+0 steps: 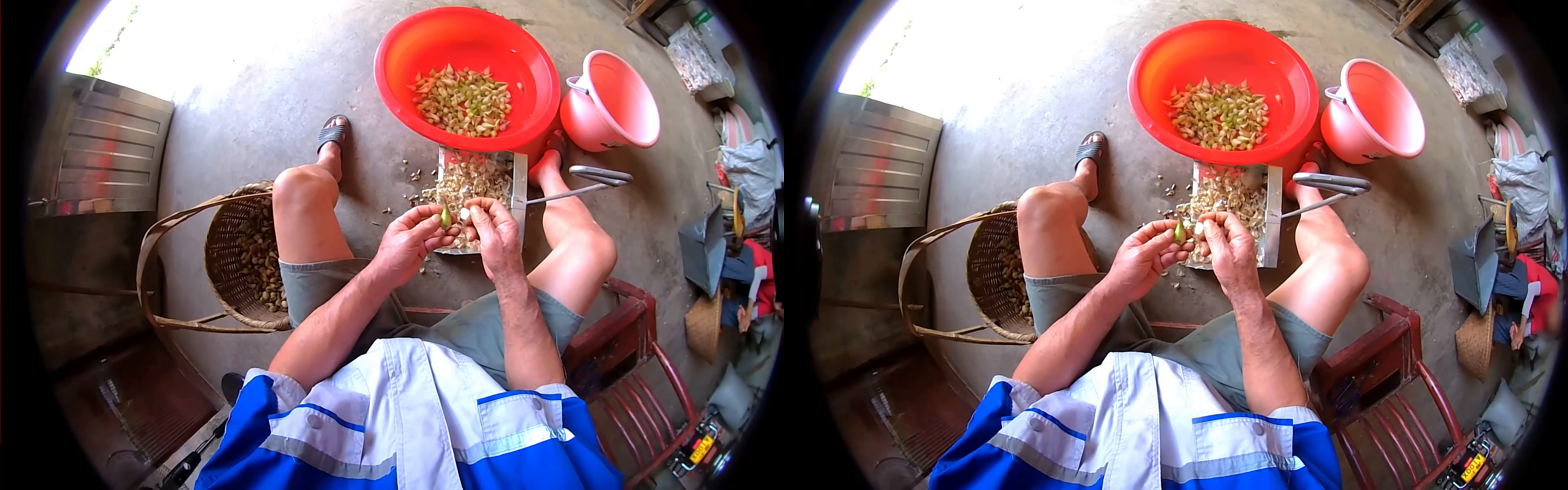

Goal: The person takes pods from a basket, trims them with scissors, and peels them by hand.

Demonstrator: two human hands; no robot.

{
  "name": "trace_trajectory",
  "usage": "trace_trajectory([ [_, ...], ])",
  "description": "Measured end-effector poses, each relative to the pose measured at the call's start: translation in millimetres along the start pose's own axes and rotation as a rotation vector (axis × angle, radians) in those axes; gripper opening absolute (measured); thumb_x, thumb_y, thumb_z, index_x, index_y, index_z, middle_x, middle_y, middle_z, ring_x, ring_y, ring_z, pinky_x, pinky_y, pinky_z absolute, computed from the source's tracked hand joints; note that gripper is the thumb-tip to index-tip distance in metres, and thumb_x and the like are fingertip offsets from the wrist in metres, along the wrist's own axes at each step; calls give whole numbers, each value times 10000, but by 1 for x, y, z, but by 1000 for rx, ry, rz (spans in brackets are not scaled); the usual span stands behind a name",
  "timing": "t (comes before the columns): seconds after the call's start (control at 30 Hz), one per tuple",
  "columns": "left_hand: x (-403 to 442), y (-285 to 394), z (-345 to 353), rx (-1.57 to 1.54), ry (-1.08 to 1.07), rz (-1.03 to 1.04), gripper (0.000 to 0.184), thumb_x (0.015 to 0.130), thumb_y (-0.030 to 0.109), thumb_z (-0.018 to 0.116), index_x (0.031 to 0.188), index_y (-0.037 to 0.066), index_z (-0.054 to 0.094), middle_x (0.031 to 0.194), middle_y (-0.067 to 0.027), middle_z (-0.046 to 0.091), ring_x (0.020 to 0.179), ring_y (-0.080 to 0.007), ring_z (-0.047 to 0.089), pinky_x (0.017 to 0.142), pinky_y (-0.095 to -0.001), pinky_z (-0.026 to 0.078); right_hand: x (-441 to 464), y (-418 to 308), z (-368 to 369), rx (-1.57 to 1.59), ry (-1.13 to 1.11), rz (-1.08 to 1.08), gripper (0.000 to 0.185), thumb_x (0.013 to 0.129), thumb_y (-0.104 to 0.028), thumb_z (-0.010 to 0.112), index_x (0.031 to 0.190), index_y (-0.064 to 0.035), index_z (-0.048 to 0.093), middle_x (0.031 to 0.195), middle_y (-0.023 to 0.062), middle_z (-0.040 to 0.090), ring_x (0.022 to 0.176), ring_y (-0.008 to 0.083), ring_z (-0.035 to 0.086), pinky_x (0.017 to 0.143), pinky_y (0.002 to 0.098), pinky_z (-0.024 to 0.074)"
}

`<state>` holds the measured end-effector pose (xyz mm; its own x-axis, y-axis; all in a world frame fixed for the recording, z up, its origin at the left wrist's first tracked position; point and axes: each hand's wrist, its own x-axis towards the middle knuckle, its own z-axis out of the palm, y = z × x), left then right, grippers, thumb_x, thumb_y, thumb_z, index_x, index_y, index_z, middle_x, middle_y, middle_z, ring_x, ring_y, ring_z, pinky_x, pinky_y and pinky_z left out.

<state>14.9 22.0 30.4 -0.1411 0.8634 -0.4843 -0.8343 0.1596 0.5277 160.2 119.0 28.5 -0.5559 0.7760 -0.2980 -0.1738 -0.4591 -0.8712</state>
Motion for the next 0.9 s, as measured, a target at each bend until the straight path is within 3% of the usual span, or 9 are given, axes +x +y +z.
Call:
trace_trajectory([
  [0.13,2,-3,0,30,-19,39,242,942,74,579,1164,-16,547,1071,-120,631,957,-214,653,841,-326,555,-1,-2,3,-356,-5,-170,153,899,-132,661,962,0,617,820,25,637,696,51,558,614,216,475],
  [0.4,2,-13,-6,274,-5,150,245,925,81,614,1150,-10,576,1050,-87,647,951,-162,631,862,-322,527,-6,-6,8,-362,-46,-48,123,864,-90,691,911,13,641,768,20,635,671,57,557,606,215,476],
  [0.9,1,-11,-4,251,-27,141,254,921,72,617,1155,-14,572,1054,-88,646,950,-163,634,878,-330,530,-6,-9,8,-379,-39,-40,75,868,-64,648,878,8,632,751,-7,601,659,41,525,582,203,449],
])
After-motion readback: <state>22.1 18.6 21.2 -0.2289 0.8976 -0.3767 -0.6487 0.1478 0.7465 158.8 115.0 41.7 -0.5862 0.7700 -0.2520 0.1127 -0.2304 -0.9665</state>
